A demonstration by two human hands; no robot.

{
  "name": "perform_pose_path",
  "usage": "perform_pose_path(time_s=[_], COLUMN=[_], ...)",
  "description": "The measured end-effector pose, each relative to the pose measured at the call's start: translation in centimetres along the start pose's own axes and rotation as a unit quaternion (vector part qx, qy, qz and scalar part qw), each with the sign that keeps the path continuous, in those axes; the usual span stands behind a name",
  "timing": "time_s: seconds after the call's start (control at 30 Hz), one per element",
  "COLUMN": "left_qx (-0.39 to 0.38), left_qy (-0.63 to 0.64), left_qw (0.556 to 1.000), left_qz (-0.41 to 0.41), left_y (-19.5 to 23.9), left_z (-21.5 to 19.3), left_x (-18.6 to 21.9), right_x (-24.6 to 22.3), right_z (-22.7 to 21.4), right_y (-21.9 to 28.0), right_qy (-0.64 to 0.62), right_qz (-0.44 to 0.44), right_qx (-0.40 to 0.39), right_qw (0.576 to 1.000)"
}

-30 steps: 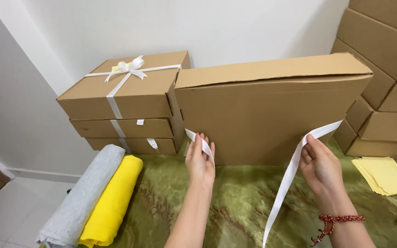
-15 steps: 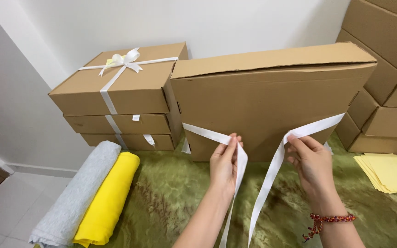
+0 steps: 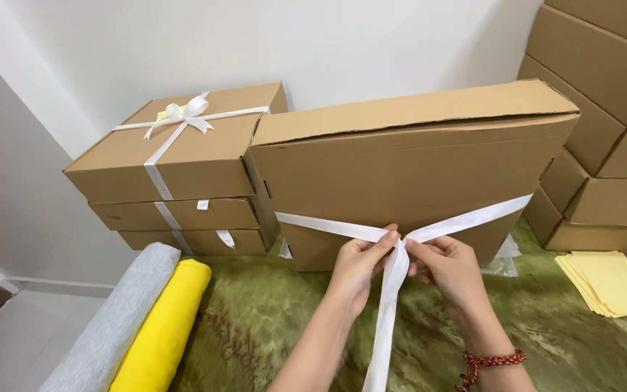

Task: The person places a yellow rolled item into a cardboard box, closes the lid, and ties a white ribbon around it in a bow. They then pick up a yellow sticky note and a pencil to write on the note.

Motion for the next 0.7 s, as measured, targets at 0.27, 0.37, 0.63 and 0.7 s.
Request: perform_pose_path(time_s=[0.27, 0.37, 0.63, 0.7], left_qx=[-0.030, -0.055, -0.037, -0.035], left_qy=[-0.027, -0.055, -0.087, -0.082], left_qw=[0.999, 0.995, 0.995, 0.995], left_qz=[0.029, 0.064, 0.041, 0.035], left_y=[-0.8, -2.4, -1.7, -1.8], left_z=[0.5, -0.1, 0.7, 0.6], left_x=[0.5, -0.7, 1.3, 1.1], right_x=[6.5, 3.0, -1.9, -1.6], right_z=[0.7, 2.0, 1.2, -0.3], right_y=[-4.5, -1.7, 0.4, -0.4], right_qy=[0.038, 0.076, 0.099, 0.134], right_qz=[0.029, 0.013, 0.097, 0.103], right_qx=[-0.021, -0.052, -0.108, -0.147], right_qw=[0.999, 0.996, 0.984, 0.975])
Point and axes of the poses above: each hand's wrist, its own y-axis away from the middle knuckle, its own z-axis out of the palm, x = y × z, the point moved 3 cm from there along -y, towards the middle knuckle, and after that the axes turned 2 degrees about z, right-handed, at the moved point
